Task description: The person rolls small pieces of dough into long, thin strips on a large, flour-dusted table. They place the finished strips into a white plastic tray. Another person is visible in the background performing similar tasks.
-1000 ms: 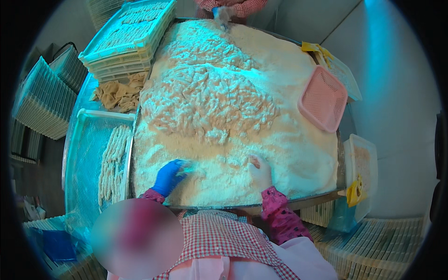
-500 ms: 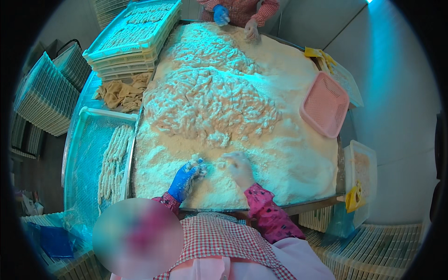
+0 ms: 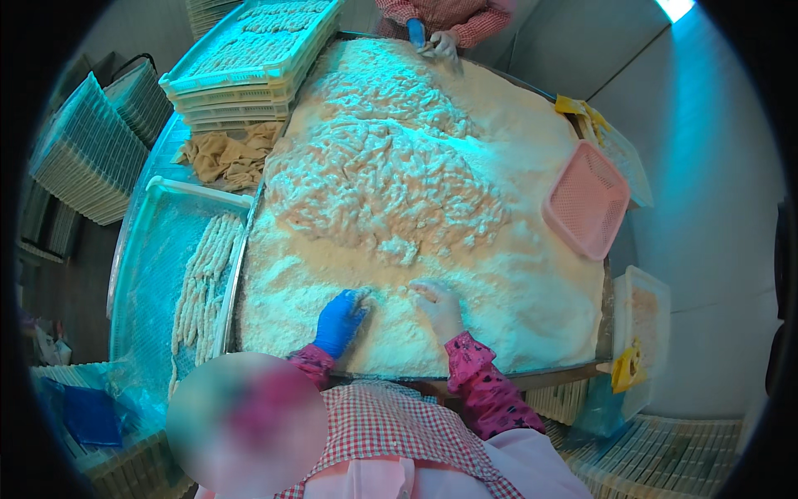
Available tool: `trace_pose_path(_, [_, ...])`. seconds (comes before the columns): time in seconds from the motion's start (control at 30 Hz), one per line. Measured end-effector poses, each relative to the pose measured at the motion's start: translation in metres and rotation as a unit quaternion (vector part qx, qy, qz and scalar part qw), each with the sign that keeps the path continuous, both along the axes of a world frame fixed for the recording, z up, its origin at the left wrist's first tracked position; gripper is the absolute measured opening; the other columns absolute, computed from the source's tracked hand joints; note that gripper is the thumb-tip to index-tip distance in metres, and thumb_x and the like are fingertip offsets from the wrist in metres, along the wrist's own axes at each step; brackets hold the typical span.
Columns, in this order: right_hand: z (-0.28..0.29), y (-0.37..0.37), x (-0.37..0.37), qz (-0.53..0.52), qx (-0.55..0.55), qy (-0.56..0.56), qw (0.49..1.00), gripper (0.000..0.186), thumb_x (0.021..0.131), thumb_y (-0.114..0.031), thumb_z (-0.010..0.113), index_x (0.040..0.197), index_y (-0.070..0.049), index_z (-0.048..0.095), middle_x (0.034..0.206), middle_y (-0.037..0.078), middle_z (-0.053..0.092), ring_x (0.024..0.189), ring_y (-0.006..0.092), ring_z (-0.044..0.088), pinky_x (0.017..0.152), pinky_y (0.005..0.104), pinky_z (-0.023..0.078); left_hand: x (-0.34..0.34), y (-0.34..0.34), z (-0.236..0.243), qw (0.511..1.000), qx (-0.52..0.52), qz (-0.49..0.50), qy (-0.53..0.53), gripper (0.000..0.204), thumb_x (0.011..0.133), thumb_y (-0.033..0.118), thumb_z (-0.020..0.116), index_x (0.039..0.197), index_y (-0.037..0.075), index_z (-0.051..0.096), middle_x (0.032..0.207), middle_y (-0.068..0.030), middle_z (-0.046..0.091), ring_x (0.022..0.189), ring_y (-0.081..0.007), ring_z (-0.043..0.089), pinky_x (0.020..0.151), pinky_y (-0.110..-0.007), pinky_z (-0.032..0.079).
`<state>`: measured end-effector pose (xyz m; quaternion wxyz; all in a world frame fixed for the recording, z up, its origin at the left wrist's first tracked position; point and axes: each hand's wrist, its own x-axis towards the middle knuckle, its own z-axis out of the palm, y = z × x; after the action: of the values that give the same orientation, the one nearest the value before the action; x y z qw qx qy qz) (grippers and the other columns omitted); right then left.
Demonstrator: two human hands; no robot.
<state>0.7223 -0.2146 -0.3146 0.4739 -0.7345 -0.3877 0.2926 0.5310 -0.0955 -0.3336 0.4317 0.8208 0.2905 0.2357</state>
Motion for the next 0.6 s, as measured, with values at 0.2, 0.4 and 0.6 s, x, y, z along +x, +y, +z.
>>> trace_pose_path(0.2, [0.007, 0.022, -0.01, 0.047, -0.07, -0.14, 0.987, 0.026, 0.074, -0.006, 0.063, 0.099, -0.006, 0.062, 0.099, 0.009, 0.058, 0.094, 0.0221, 0.057, 0.082, 0.0303, 0.046, 0.005, 0.006, 0.008, 0.758, -0.592, -0.024, -0.274, 0.033, 0.089, 0.016, 0.054, 0.119, 0.002, 0.05, 0.108, -0.0069, 0.057, 0.093, -0.0172, 0.056, 0.078, -0.032, 0.046])
trace_pose_path(0.4, [0.031, 0.046, -0.086, 0.007, 0.089, -0.236, 0.968, 0.037, 0.082, -0.015, 0.059, 0.117, -0.002, 0.053, 0.118, 0.017, 0.054, 0.106, 0.031, 0.054, 0.092, 0.0372, 0.042, 0.022, -0.015, -0.043, 0.67, -0.627, 0.059, -0.394, 0.042, 0.092, 0.028, 0.046, 0.127, 0.006, 0.04, 0.123, -0.0107, 0.047, 0.109, -0.0222, 0.046, 0.093, -0.036, 0.037])
trace_pose_path(0.6, [0.036, 0.033, -0.097, 0.004, 0.17, -0.055, 0.984, 0.045, 0.09, -0.023, 0.041, 0.131, -0.006, 0.042, 0.134, 0.017, 0.041, 0.127, 0.0354, 0.035, 0.104, 0.0489, 0.026, 0.03, -0.007, -0.001, 0.66, -0.601, -0.186, -0.41, 0.056, 0.092, 0.035, 0.037, 0.139, 0.007, 0.026, 0.143, -0.0123, 0.026, 0.132, -0.0227, 0.025, 0.108, -0.037, 0.022])
